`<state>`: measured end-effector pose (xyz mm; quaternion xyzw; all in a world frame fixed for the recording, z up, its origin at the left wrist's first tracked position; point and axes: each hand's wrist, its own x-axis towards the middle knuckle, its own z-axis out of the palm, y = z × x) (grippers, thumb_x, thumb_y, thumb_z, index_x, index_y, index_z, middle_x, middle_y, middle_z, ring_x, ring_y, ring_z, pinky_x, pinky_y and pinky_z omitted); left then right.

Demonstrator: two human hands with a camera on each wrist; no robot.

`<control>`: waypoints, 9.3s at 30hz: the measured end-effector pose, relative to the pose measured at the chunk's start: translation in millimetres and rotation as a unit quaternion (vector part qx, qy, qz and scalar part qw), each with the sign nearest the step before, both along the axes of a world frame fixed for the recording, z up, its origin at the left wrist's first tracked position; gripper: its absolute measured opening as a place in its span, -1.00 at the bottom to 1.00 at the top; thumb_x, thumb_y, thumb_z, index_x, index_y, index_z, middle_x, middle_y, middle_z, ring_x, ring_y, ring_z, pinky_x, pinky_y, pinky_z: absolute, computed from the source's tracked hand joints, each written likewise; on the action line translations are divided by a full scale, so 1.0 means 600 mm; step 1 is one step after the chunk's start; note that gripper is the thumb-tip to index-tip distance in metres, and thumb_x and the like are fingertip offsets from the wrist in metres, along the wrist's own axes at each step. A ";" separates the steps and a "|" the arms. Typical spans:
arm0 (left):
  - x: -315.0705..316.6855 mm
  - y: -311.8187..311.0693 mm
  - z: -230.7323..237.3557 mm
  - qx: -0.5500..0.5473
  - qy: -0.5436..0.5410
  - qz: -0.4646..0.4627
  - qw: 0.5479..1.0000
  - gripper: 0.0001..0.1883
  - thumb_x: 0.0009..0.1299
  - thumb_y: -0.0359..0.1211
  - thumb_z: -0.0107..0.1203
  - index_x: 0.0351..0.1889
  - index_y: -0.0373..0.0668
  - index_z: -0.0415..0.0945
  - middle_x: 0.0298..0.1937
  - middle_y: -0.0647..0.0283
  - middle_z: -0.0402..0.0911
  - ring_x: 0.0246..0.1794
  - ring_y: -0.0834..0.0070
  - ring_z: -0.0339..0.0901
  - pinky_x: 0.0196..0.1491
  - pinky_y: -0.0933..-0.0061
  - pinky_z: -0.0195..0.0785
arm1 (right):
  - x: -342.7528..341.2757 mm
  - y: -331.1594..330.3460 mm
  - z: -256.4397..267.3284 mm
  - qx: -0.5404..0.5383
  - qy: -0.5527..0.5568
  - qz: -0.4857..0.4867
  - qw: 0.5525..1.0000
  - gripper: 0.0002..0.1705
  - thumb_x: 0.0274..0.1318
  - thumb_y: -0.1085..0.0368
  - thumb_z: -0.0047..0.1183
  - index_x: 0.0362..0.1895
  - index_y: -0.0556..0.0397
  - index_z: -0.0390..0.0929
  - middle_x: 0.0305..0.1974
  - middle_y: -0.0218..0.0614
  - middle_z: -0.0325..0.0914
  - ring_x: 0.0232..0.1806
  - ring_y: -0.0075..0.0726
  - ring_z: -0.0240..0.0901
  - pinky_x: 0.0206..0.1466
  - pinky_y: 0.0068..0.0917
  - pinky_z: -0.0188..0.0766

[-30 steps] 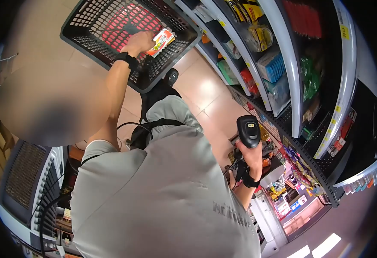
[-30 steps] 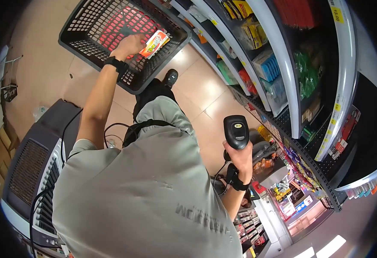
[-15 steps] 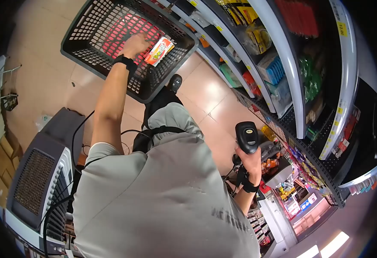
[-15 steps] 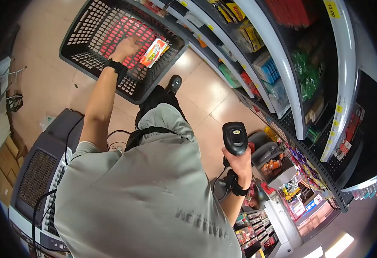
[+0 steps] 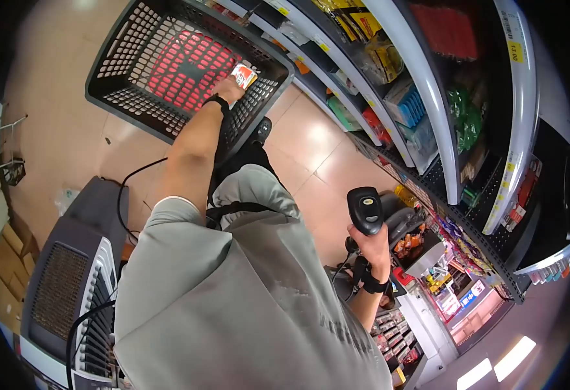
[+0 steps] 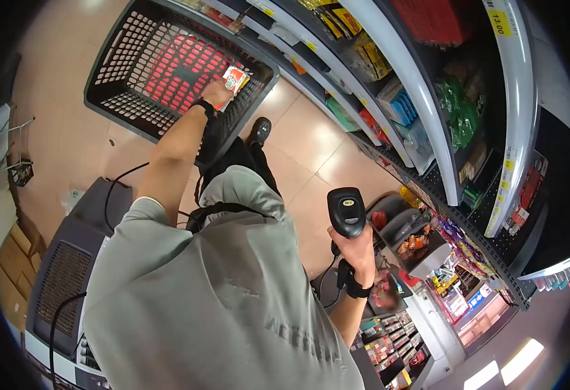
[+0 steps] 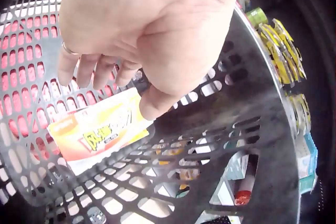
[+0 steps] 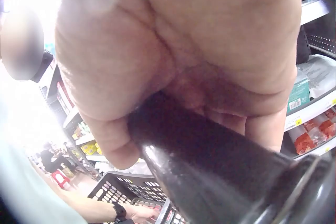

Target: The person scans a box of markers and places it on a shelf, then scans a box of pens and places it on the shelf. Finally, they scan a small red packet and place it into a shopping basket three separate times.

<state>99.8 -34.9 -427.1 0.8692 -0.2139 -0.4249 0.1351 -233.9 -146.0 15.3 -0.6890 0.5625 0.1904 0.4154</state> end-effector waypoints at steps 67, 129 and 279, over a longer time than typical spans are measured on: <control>-0.179 -0.008 0.690 -0.636 0.443 0.181 0.605 -0.31 0.27 -0.41 -0.03 0.39 -0.13 0.02 0.24 0.13 0.38 0.18 0.26 0.45 0.20 0.17 0.40 | -0.143 -0.039 0.008 -0.031 -0.357 0.001 0.934 -0.70 -0.21 0.37 0.32 -0.32 0.17 0.54 -0.49 -0.35 0.58 -0.47 -0.52 0.42 -0.31 -0.46 0.43; -0.595 -0.367 0.862 -0.479 0.489 -0.042 0.728 -0.59 0.48 -0.32 0.01 0.19 -0.29 0.18 -0.08 0.12 0.60 -0.15 0.50 0.61 -0.11 0.49 0.51 | -0.419 -0.054 0.118 -0.131 -0.675 -0.143 0.712 0.16 -0.37 0.10 0.48 0.36 0.21 0.16 0.44 -0.02 -0.03 0.21 -0.29 0.37 0.26 -0.32 0.31; -0.034 0.049 -0.179 0.105 0.020 0.358 0.927 -0.39 0.27 -0.08 0.03 0.13 -0.40 0.41 0.26 -0.16 0.35 0.29 0.03 0.33 0.31 0.08 0.22 | 0.019 0.001 -0.058 0.077 -0.040 0.021 0.996 -0.50 -0.37 0.39 0.41 -0.24 0.16 0.47 -0.32 -0.33 0.55 -0.34 -0.41 0.47 -0.19 -0.40 0.45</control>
